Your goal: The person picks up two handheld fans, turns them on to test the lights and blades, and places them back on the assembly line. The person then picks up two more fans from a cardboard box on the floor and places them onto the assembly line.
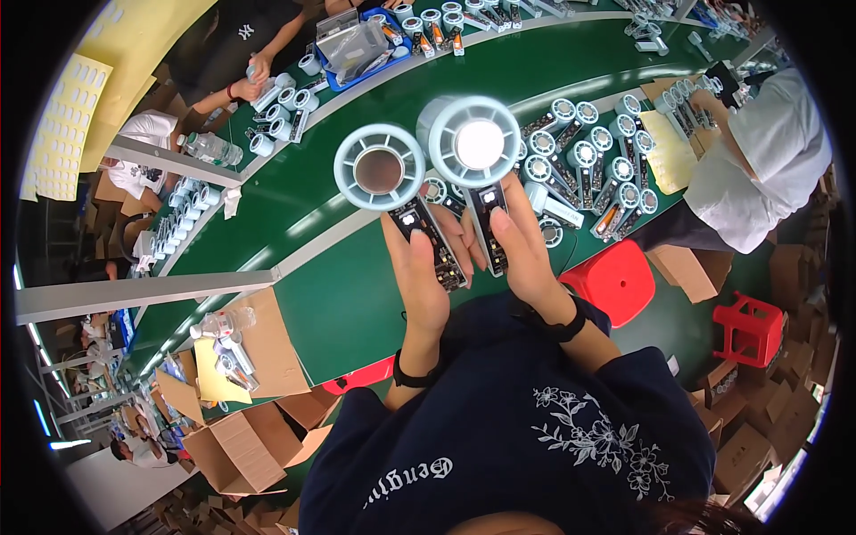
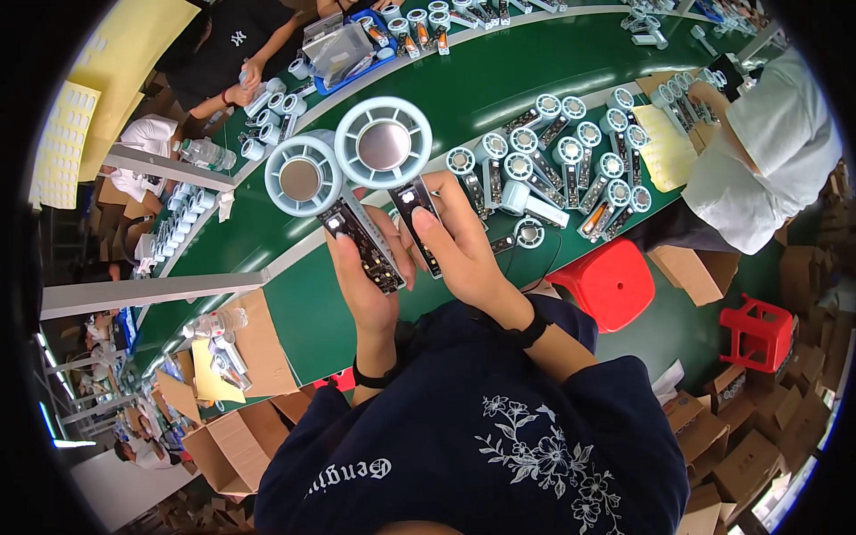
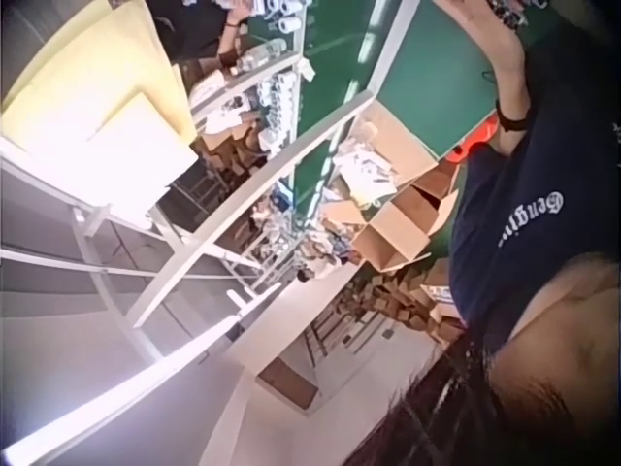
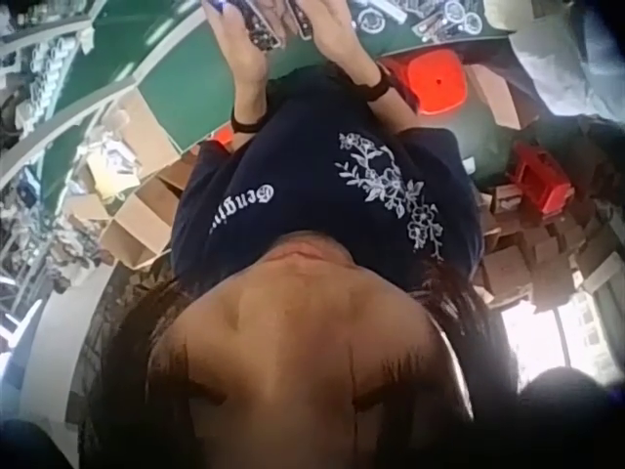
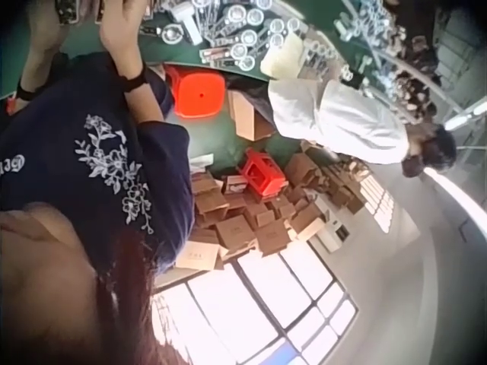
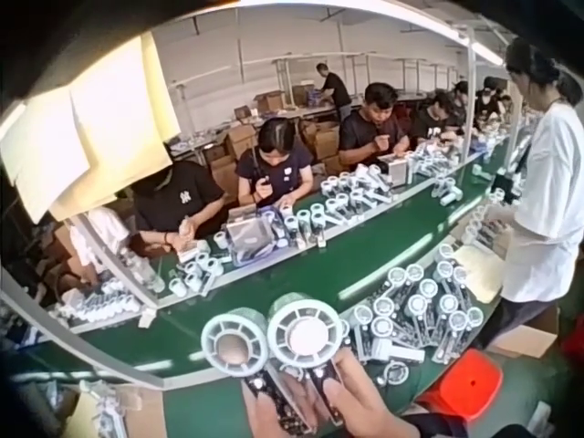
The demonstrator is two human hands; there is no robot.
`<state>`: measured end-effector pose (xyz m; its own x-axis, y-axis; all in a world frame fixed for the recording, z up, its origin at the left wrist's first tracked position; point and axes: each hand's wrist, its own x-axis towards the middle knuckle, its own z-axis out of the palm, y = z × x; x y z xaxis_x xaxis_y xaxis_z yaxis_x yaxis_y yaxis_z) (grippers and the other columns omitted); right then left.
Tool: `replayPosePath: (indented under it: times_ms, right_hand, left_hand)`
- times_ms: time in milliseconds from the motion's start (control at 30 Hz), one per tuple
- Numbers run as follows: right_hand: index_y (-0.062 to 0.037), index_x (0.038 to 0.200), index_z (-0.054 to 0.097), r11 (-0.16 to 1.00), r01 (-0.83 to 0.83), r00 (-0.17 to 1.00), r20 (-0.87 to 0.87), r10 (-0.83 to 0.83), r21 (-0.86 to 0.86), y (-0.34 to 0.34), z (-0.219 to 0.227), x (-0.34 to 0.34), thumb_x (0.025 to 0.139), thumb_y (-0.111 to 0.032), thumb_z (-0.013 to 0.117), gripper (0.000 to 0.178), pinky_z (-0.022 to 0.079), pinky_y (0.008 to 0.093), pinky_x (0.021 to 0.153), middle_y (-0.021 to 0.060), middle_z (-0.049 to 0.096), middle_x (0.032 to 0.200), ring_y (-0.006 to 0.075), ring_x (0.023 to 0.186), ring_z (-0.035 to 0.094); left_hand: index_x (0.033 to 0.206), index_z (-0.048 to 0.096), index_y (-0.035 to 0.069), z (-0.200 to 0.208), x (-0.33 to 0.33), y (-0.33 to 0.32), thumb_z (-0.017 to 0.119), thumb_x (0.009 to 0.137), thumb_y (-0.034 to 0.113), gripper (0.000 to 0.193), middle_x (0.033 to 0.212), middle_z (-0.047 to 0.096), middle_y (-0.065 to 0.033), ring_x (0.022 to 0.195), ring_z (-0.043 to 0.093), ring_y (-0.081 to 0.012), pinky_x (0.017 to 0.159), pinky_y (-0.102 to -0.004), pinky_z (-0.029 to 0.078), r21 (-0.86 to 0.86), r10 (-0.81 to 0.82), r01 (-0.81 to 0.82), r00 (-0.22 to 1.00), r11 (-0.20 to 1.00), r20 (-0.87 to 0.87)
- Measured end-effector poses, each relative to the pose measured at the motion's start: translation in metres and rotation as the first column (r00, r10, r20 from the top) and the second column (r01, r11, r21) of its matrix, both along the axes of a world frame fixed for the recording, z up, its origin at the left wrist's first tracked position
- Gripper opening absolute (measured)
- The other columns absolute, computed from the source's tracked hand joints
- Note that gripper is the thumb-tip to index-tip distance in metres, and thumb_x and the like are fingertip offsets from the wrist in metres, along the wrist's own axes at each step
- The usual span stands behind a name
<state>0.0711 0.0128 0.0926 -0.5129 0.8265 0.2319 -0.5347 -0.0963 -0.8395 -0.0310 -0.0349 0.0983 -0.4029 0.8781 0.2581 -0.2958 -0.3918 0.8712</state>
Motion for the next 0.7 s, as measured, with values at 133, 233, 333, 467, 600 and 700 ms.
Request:
replayPosePath:
  times_ms: [133,233,333,467,600,700]
  right_hand:
    - [-0.0028,0.113,0.039,0.998,0.063,0.996,0.061,-0.063,0.009,-0.001,-0.005,0.0,0.095,-0.015,0.044,0.022,0.034,0.0173,0.051,0.0027,0.053,0.077,0.0029,0.057,0.043]
    - [-0.0027,0.112,0.039,0.99,0.134,0.991,0.018,-0.135,0.043,0.0,-0.005,0.002,0.095,-0.014,0.045,0.021,0.033,0.0167,0.051,0.0024,0.053,0.078,0.002,0.057,0.042]
    - [-0.0026,0.112,0.04,0.979,0.191,0.981,-0.001,-0.192,0.075,0.003,-0.003,0.005,0.095,-0.012,0.046,0.021,0.033,0.0161,0.051,0.002,0.053,0.078,0.0013,0.057,0.042]
    - [-0.0024,0.112,0.04,0.967,0.237,0.971,0.004,-0.238,0.098,0.007,-0.003,0.008,0.094,-0.011,0.047,0.021,0.032,0.0156,0.05,0.0013,0.053,0.078,0.0009,0.057,0.041]
    - [-0.0012,0.116,0.037,0.965,0.244,0.968,0.032,-0.247,0.093,0.01,-0.01,0.015,0.094,-0.013,0.046,0.027,0.032,0.0165,0.049,0.0045,0.053,0.085,0.0031,0.057,0.041]
    - [0.001,0.125,0.032,0.966,0.229,0.966,0.09,-0.241,0.119,0.01,-0.014,0.021,0.095,-0.019,0.044,0.038,0.033,0.0184,0.046,0.011,0.053,0.099,0.0074,0.056,0.043]
  left_hand:
    - [0.126,0.031,-0.003,-0.001,-0.004,-0.001,0.032,0.097,0.03,0.044,0.082,0.05,-0.0107,0.042,0.045,-0.0122,0.034,-0.0227,0.037,-0.054,-0.017,0.017,1.0,0.998,-0.016]
    - [0.124,0.032,-0.003,0.001,-0.001,0.001,0.031,0.097,0.03,0.043,0.082,0.05,-0.0106,0.041,0.045,-0.0125,0.033,-0.023,0.037,-0.073,-0.023,0.022,1.0,0.997,-0.02]
    - [0.124,0.033,-0.002,0.004,0.002,0.003,0.031,0.097,0.03,0.042,0.081,0.05,-0.0104,0.041,0.045,-0.0126,0.033,-0.0232,0.037,-0.07,-0.024,0.023,1.0,0.997,-0.011]
    - [0.124,0.033,-0.002,0.0,0.001,0.003,0.032,0.096,0.029,0.041,0.081,0.049,-0.01,0.041,0.044,-0.0124,0.032,-0.023,0.036,-0.085,-0.015,0.015,1.0,0.996,0.009]
    - [0.124,0.031,-0.003,-0.002,0.002,0.002,0.035,0.096,0.027,0.042,0.078,0.05,-0.011,0.042,0.046,-0.0128,0.034,-0.0226,0.037,-0.063,-0.014,0.018,0.997,0.998,0.074]
    - [0.123,0.031,-0.003,-0.006,0.007,-0.001,0.034,0.096,0.028,0.041,0.075,0.049,-0.01,0.041,0.045,-0.0129,0.033,-0.023,0.036,-0.076,0.046,-0.039,0.994,0.996,0.103]
